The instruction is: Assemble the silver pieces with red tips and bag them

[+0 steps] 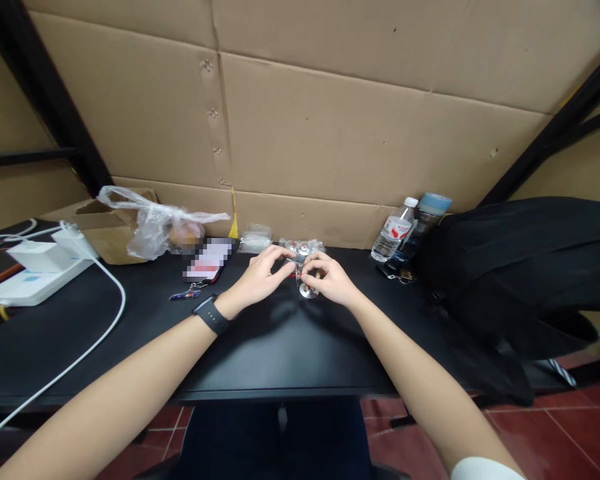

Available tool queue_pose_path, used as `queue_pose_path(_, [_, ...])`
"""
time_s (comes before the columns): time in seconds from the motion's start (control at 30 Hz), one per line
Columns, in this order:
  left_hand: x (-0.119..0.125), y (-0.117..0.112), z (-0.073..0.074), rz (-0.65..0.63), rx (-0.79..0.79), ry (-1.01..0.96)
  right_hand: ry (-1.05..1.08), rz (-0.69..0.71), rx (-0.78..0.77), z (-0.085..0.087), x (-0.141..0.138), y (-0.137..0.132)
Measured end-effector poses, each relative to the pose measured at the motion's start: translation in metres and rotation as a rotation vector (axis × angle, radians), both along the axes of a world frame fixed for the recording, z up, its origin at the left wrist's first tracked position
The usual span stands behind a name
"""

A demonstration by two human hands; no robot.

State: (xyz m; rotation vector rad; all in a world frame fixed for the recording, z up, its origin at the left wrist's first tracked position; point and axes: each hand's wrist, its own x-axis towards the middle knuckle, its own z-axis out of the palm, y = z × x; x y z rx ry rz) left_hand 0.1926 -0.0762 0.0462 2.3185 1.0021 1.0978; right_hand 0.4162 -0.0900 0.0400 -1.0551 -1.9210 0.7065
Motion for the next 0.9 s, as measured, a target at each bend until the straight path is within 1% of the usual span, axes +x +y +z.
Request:
queue_pose_path(0.1, [0.001, -0.004, -0.002, -0.051, 0.028, 0.129, -0.047, 0.008, 0.041, 0.001, 0.001, -0.001])
queue_pose_path(0.27, [0.002, -0.005, -0.009, -0.049, 0.033, 0.318, -0.052, -0.022, 0.063, 0.004, 0.000, -0.002])
queue_pose_path(0.33, [-0.001, 0.001, -0.008, -0.079, 0.027, 0.336, -0.057, -0.020, 0.065, 0.005, 0.000, -0.002])
queue_pose_path(0.43, [-0.014, 0.018, -0.006, -0.111, 0.045, 0.269, -0.112, -0.006, 0.073, 0.004, 0.001, -0.002])
queue_pose_path(0.5, [-0.027, 0.032, -0.007, -0.045, 0.083, 0.227, -0.168, 0.011, 0.072, 0.003, 0.001, -0.003])
queue_pose_path(0.57, [-0.039, 0.046, -0.009, 0.083, 0.115, 0.302, -0.219, 0.046, 0.054, 0.002, 0.000, -0.004])
queue_pose_path(0.6, [-0.044, 0.051, -0.012, 0.121, 0.118, 0.361, -0.242, 0.071, 0.043, 0.002, 0.000, -0.005])
queue_pose_path(0.7, [-0.052, 0.058, -0.018, 0.120, 0.102, 0.498, -0.312, 0.155, 0.024, 0.003, -0.001, -0.008])
queue_pose_path(0.77, [-0.051, 0.057, -0.021, 0.100, 0.092, 0.537, -0.346, 0.189, 0.023, 0.006, 0.002, -0.009])
queue_pose_path(0.83, [-0.050, 0.056, -0.022, 0.103, 0.091, 0.552, -0.364, 0.172, 0.031, 0.010, 0.008, -0.007])
queue_pose_path(0.9, [-0.049, 0.055, -0.023, 0.116, 0.086, 0.555, -0.373, 0.103, 0.056, 0.014, 0.020, -0.002])
